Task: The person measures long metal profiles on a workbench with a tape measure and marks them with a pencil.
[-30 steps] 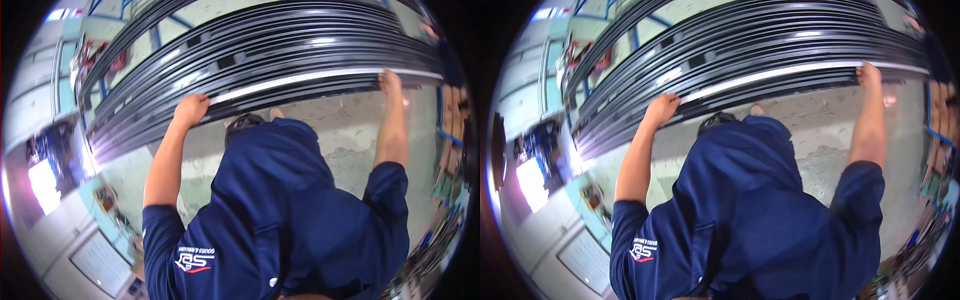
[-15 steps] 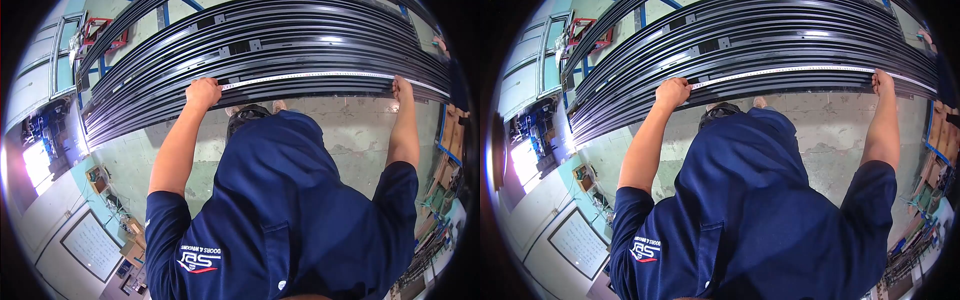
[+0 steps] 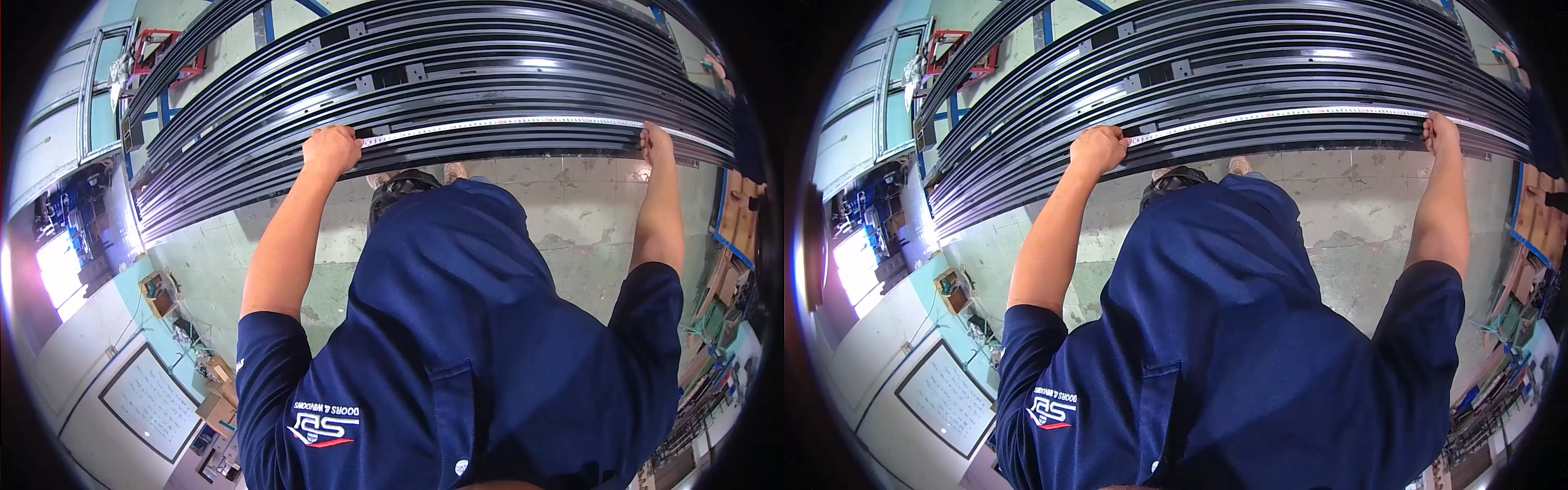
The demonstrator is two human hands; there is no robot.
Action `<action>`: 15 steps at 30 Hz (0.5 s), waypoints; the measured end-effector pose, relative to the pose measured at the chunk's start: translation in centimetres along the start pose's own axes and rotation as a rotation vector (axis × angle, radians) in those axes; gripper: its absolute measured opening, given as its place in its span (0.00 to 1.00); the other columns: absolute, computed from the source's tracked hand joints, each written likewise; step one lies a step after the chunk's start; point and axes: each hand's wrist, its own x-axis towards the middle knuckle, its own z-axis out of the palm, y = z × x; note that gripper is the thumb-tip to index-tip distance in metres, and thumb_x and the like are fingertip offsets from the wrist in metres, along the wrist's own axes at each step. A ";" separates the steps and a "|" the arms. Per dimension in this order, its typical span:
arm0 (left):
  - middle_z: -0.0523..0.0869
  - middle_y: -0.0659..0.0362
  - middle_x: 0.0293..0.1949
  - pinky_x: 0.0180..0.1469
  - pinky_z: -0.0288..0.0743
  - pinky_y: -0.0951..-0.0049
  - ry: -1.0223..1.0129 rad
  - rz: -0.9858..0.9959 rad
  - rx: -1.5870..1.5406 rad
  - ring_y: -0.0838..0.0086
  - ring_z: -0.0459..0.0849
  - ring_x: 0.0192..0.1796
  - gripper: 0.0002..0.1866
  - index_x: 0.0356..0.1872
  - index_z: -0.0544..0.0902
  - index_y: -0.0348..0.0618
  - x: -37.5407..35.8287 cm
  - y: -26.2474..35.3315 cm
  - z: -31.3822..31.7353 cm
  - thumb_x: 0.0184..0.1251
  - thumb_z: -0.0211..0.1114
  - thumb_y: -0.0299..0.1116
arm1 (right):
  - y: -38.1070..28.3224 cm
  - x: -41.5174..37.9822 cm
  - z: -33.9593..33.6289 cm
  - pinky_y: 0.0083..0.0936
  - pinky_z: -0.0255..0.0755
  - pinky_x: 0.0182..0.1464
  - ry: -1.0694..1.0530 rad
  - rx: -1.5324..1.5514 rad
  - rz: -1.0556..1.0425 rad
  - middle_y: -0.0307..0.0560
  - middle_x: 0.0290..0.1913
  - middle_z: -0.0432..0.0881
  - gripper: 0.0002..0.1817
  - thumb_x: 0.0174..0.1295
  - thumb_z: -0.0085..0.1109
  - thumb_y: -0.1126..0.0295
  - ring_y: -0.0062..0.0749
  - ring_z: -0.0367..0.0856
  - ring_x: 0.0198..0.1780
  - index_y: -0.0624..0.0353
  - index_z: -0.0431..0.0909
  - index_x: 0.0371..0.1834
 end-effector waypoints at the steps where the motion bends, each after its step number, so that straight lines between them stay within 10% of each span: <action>1: 0.88 0.52 0.50 0.56 0.79 0.59 0.000 -0.001 -0.001 0.56 0.85 0.55 0.20 0.51 0.87 0.55 -0.1 0.0 0.0 0.71 0.57 0.54 | 0.0 0.0 0.0 0.17 0.56 0.16 -0.008 -0.010 -0.007 0.28 0.17 0.73 0.17 0.66 0.59 0.56 0.17 0.70 0.17 0.46 0.73 0.19; 15: 0.86 0.52 0.41 0.51 0.79 0.56 0.184 0.122 -0.385 0.54 0.84 0.50 0.15 0.39 0.89 0.49 -4.3 -2.3 1.8 0.67 0.63 0.48 | 3.2 -0.9 -1.0 0.20 0.61 0.19 -0.040 0.324 -0.082 0.36 0.22 0.79 0.16 0.68 0.61 0.53 0.24 0.74 0.20 0.51 0.77 0.29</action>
